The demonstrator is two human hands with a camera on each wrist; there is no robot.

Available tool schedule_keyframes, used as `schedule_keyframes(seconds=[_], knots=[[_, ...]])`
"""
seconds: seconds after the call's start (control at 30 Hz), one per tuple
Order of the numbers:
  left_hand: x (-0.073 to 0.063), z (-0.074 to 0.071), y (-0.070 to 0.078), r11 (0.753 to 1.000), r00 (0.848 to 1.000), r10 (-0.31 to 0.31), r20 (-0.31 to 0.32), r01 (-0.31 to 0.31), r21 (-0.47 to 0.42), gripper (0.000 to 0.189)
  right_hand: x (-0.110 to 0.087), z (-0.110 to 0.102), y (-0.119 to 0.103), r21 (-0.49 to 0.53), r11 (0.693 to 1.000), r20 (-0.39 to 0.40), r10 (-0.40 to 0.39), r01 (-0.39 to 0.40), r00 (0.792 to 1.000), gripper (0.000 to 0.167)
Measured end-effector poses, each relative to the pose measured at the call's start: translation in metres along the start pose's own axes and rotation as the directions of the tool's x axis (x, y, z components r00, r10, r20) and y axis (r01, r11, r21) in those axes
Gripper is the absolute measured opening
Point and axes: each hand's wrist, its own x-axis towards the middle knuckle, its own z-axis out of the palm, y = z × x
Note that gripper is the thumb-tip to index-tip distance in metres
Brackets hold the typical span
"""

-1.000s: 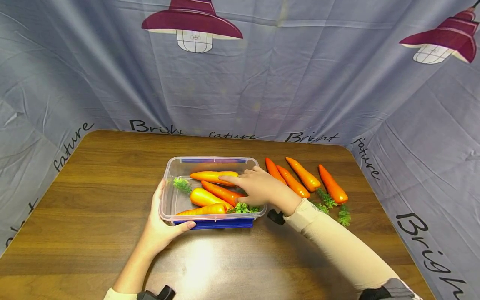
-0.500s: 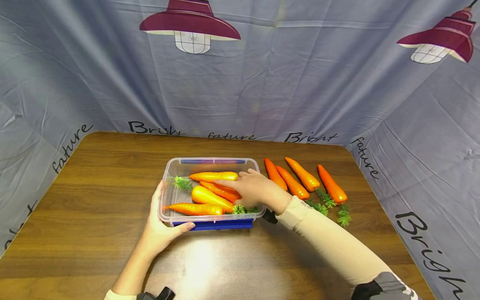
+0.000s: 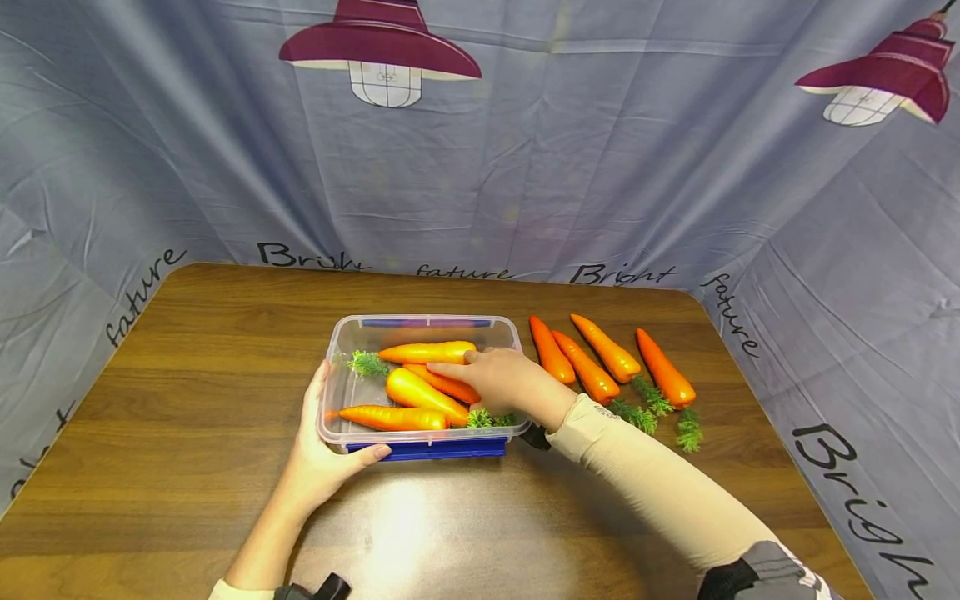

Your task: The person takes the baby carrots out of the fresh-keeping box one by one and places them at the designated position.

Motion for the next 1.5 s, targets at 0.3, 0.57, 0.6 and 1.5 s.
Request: schedule_keyframes(seconds=[0.3, 0.57, 0.6, 1.5], knots=[[0.000, 0.000, 0.001, 1.000, 1.000, -0.009, 0.008, 0.009, 0.000, 0.130, 0.000, -0.001, 0.008, 0.115, 0.991, -0.080, -0.056, 0.065, 0.995, 0.077], [0.000, 0.000, 0.000, 1.000, 1.000, -0.020, 0.005, 0.020, 0.023, 0.130, -0.010, -0.008, 0.007, 0.092, 0.992, -0.183, -0.063, 0.081, 0.981, 0.079], [0.000, 0.000, 0.000, 0.999, 1.000, -0.024, 0.005, 0.024, 0.026, 0.130, -0.012, -0.010, 0.007, 0.072, 0.994, -0.207, -0.067, 0.084, 0.976, 0.079], [0.000, 0.001, 0.001, 1.000, 1.000, -0.020, 0.015, 0.020, 0.008, 0.130, -0.121, -0.005, 0.032, 0.308, 0.905, -0.367, 0.398, -0.294, 0.841, 0.071]])
